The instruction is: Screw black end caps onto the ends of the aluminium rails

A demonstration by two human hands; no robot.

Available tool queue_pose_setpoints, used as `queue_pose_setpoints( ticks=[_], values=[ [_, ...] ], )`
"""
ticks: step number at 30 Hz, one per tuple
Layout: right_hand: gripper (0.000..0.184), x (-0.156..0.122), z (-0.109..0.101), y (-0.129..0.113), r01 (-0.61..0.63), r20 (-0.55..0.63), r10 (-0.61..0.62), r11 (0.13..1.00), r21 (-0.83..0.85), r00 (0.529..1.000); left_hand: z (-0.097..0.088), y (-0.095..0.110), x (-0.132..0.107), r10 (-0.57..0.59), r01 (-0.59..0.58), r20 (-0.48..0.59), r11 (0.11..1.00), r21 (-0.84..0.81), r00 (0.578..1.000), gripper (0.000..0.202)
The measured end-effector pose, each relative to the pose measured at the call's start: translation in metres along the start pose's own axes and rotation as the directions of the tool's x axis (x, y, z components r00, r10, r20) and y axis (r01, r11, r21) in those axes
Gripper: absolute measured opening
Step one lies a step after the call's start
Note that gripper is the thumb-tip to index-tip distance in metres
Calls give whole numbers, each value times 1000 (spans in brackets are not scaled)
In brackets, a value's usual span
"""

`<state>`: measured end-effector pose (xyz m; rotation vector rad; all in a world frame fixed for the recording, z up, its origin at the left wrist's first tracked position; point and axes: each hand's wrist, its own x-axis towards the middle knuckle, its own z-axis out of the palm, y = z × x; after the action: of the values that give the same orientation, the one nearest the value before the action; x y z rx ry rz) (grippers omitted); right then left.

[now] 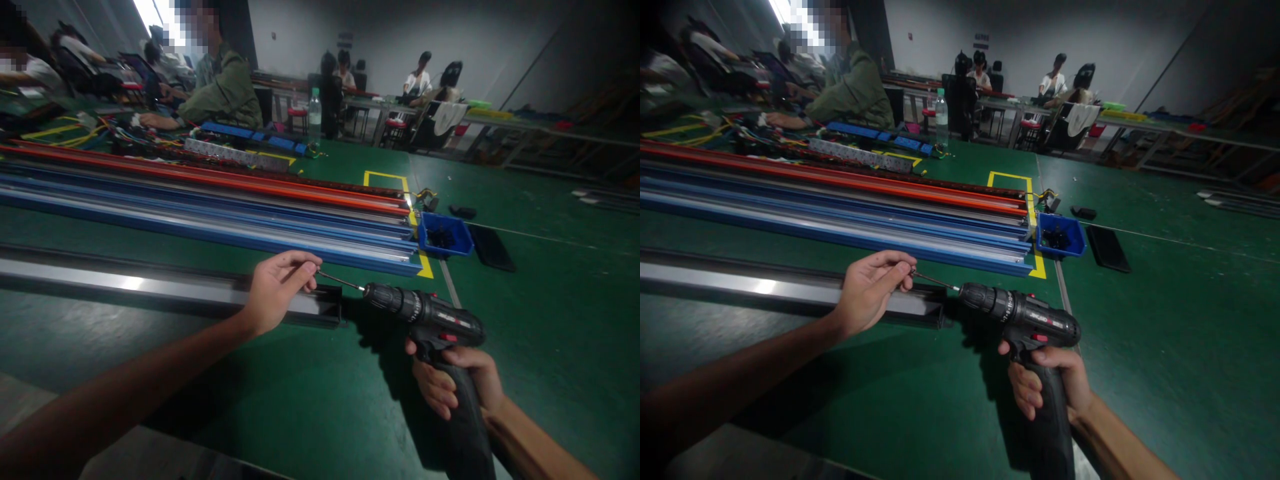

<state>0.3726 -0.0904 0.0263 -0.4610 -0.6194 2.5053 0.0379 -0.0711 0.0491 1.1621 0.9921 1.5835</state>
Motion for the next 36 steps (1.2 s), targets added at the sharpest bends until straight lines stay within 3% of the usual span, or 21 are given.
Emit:
queue_pose_setpoints(
  ticks=[10,24,30,36],
  values=[
    [40,-1,-1,0,3,-15,-4,1000,-22,1000,0,0,0,20,-20,1,999,45,1000,17],
    [38,-2,1,-1,-20,-90,16,999,-48,996,5,6,-9,162,-158,3,956,245,987,17],
    [40,-2,-1,-1,-20,-65,16,998,-52,998,4,6,-8,114,-119,36,970,213,993,20],
    [42,-4,1,-1,-37,-116,26,995,-94,993,3,5,-7,135,-144,58,973,180,989,16]
  ],
)
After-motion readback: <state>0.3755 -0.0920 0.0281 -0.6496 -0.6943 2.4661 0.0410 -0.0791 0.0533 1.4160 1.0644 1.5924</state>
